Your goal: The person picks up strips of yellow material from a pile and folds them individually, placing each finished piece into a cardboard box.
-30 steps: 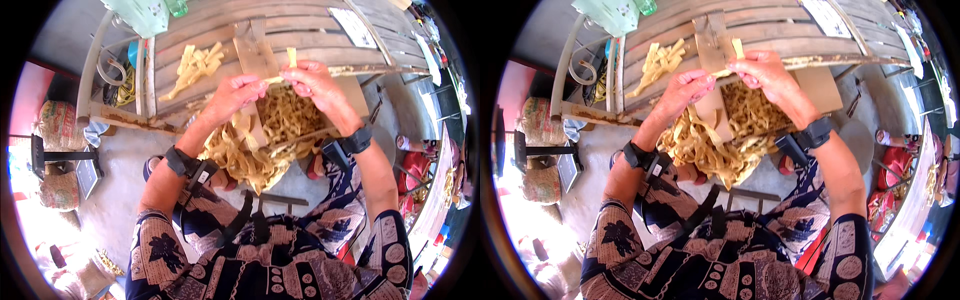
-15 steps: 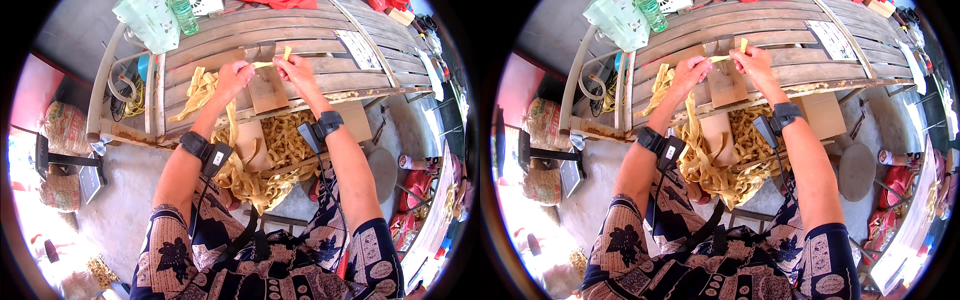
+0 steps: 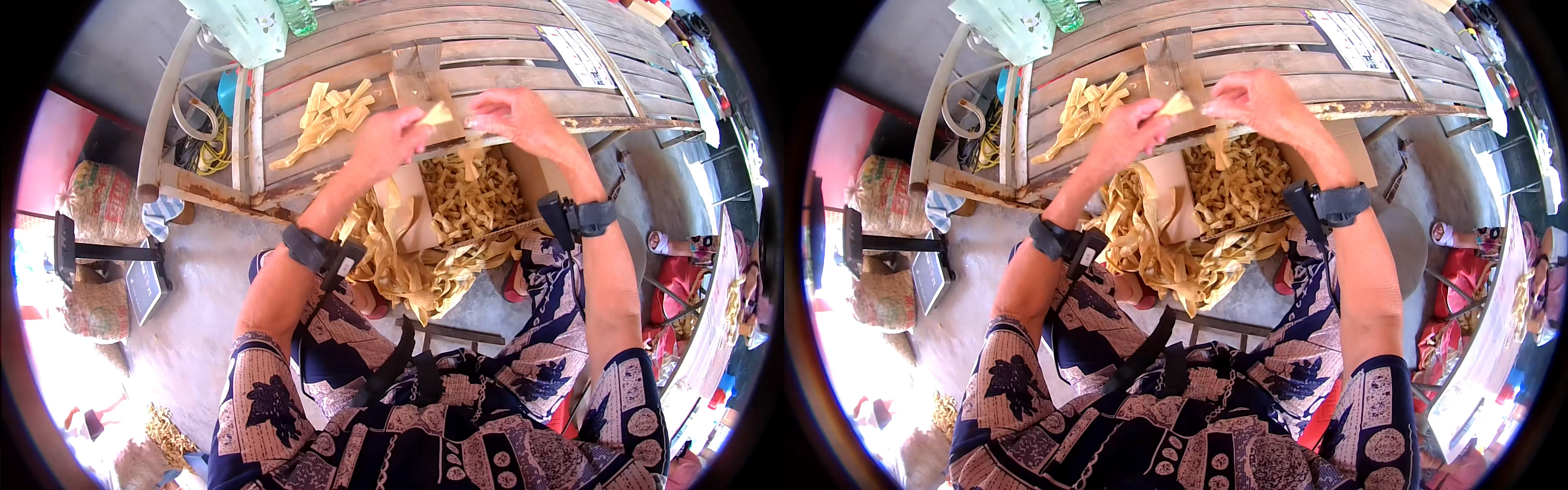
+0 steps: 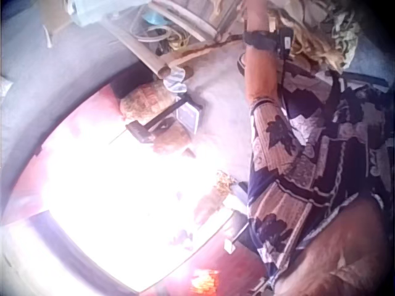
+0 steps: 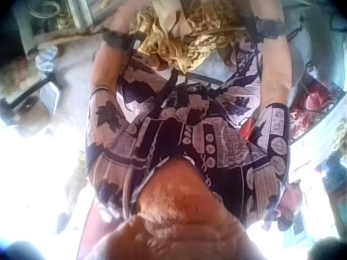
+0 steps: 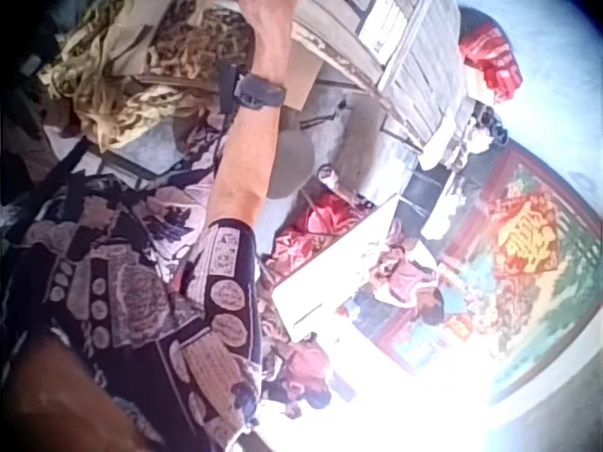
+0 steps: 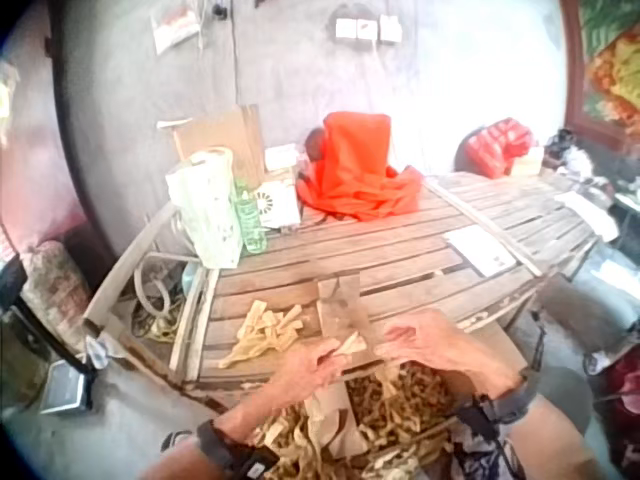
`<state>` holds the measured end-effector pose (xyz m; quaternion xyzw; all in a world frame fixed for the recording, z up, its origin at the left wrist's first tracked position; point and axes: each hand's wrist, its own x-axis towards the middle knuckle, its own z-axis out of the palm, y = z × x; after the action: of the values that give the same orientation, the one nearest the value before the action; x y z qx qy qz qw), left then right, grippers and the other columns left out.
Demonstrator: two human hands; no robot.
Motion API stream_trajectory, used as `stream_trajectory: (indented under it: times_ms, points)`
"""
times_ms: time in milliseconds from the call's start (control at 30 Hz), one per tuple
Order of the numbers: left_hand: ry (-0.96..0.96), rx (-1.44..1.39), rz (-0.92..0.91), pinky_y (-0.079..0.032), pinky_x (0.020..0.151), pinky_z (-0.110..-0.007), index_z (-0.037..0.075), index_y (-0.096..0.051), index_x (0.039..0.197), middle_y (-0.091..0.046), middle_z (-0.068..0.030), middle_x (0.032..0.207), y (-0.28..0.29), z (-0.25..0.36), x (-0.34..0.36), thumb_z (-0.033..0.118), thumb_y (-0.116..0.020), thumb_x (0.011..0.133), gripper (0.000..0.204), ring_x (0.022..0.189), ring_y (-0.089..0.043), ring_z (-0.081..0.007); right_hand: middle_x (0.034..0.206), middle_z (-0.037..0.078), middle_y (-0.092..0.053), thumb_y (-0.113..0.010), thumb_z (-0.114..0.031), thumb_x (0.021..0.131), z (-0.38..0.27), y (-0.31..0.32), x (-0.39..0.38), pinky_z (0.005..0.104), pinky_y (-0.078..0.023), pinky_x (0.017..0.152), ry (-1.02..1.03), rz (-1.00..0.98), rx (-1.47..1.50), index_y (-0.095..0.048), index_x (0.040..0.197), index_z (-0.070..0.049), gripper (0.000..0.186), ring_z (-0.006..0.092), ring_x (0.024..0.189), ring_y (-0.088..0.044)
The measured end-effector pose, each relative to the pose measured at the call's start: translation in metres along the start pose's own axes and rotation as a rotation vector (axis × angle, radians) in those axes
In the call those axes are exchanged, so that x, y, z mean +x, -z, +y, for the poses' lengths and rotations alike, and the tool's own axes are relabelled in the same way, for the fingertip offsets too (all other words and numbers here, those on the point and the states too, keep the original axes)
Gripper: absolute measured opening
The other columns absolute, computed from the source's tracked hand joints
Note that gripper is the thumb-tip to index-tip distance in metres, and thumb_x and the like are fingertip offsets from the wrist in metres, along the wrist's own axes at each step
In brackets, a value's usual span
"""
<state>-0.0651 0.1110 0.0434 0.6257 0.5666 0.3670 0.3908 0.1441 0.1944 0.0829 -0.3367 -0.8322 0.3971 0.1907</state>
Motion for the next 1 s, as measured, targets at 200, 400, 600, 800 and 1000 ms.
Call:
stream_trajectory:
  times_ms: [200,400,600,800,1000]
  points:
    - [-0.029,-0.262,-0.245,-0.039,0.049,-0.019,0.004,-0.056,0.099,-0.053,0.0018,0.065,-0.011,0.009,-0.012,0.017,-0.054,0.087,0.018,0.056,-0.049,-0.0065,0.087,0.005,-0.063,-0.061,-0.004,0.079,0.001,-0.011,-0.012,0.0245,-0.05,0.066,-0.101,-0.075,0.459,-0.063,0.087,-0.001,0.008,0.0102,0.077,-0.059]
    - [0.04,-0.326,-0.151,-0.038,0.049,-0.022,0.005,-0.061,0.094,-0.054,0.002,0.066,-0.002,-0.007,-0.016,0.016,-0.056,0.086,0.014,0.058,-0.049,-0.006,0.09,0.003,-0.063,-0.061,-0.012,0.081,0.007,0.0,-0.014,0.024,-0.046,0.075,0.104,0.088,0.315,-0.063,0.092,-0.003,0.014,0.0089,0.083,-0.057]
    - [-0.494,0.44,0.14,-0.045,0.055,-0.03,0.007,-0.06,0.092,-0.058,-0.0111,0.073,-0.026,0.001,-0.02,0.009,-0.062,0.077,0.015,0.061,-0.055,-0.0255,0.067,0.006,-0.062,-0.047,-0.021,0.089,0.009,-0.032,-0.007,0.0272,-0.05,0.059,-0.045,0.08,0.135,-0.062,0.086,0.0,0.026,0.016,0.062,-0.062]
    - [-0.575,0.467,-0.008,-0.045,0.054,-0.028,0.006,-0.061,0.088,-0.06,-0.0065,0.072,-0.013,0.001,-0.022,0.01,-0.062,0.077,0.011,0.06,-0.057,-0.0194,0.054,0.004,-0.054,-0.047,-0.014,0.084,0.012,-0.039,-0.019,0.0213,-0.038,0.039,-0.399,-0.267,0.121,-0.064,0.084,0.0,0.022,0.0086,0.044,-0.051]
    - [-0.048,-0.306,-0.293,-0.041,0.056,-0.02,0.004,-0.062,0.086,-0.057,0.0026,0.072,0.013,-0.006,-0.021,0.019,-0.057,0.085,0.016,0.063,-0.049,-0.0039,0.047,-0.003,-0.043,-0.053,-0.03,0.088,-0.013,-0.048,-0.031,0.0201,-0.023,0.039,-0.173,-0.643,0.637,-0.064,0.091,-0.004,0.029,0.0035,0.039,-0.032]
